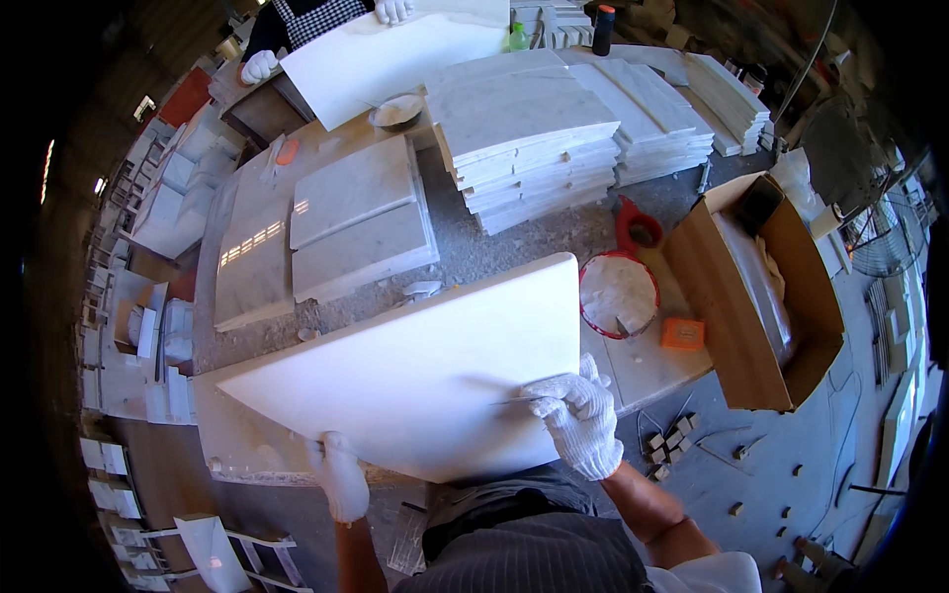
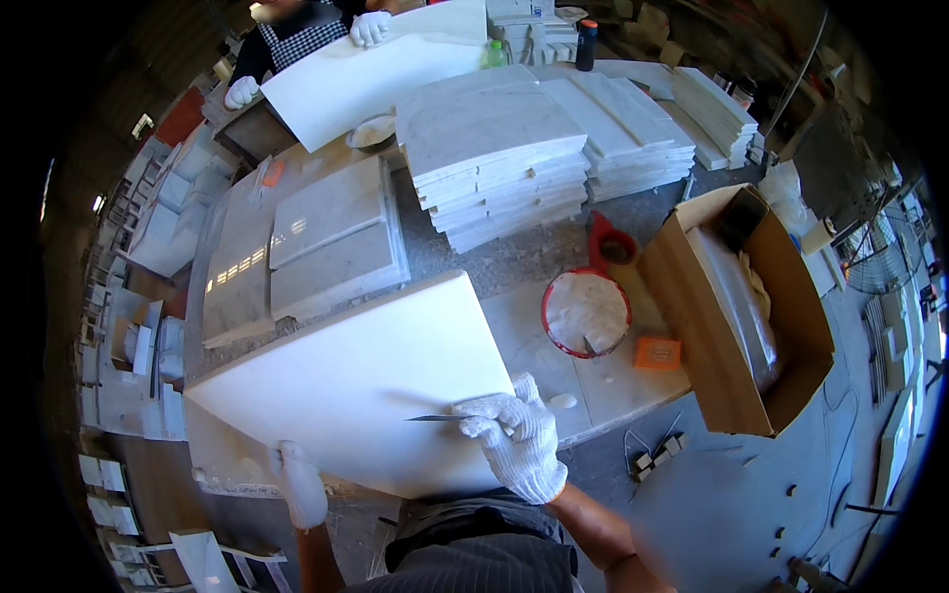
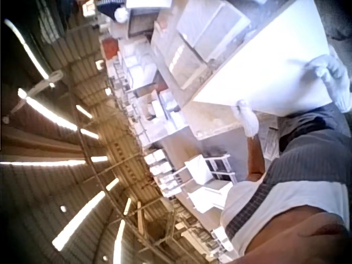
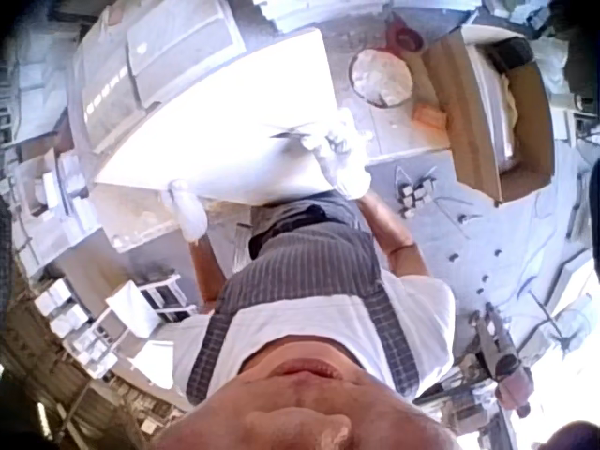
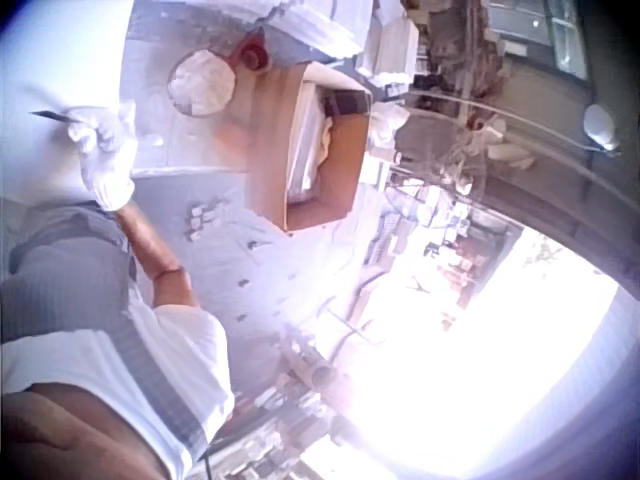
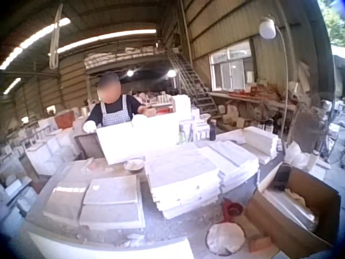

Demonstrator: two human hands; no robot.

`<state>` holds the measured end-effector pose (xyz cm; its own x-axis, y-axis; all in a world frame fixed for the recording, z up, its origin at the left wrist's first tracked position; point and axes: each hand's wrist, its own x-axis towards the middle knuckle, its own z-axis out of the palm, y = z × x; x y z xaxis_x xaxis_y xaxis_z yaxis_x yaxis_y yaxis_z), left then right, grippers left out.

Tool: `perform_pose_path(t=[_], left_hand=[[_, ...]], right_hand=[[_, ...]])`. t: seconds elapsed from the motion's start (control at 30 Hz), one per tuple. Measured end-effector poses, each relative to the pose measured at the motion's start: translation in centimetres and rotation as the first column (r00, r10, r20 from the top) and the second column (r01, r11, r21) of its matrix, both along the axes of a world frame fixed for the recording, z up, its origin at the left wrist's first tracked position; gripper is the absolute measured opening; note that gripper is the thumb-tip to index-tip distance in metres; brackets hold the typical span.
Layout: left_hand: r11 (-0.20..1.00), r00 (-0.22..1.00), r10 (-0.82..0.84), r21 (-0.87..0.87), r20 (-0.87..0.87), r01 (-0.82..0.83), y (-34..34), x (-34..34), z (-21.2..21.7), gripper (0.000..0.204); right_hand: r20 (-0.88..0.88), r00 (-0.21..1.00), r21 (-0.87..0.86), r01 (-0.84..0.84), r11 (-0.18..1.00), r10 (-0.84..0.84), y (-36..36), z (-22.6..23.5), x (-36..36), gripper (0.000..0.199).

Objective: The person smooths the edges of a white rectangular panel using a metal scraper and applies a white substance from a bottle along the edges. The person repeatedly flips and repositions the panel to treat different sides and edges.

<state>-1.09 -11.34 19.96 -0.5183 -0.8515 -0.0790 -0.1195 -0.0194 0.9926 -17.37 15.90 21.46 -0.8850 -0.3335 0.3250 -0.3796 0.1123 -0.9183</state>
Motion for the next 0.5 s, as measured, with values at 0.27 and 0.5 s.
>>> perform_pose_path(t=[0.27, 0.5], left_hand=[[0.995, 0.994, 0.096, -0.014, -0.048, -0.097, -0.2, 1.0, -0.3, 0.011], [0.999, 0.998, 0.053, -0.004, 0.025, -0.053, -0.9, 3.5, -0.7, 0.016]], right_hand=[[-0.017, 0.999, 0.002, -0.038, 0.999, 0.038, -0.3, -0.6, 1.7, 0.017], [-0.048, 0.999, 0.035, -0.024, 0.999, 0.025, -0.1, -0.4, 2.6, 0.024]])
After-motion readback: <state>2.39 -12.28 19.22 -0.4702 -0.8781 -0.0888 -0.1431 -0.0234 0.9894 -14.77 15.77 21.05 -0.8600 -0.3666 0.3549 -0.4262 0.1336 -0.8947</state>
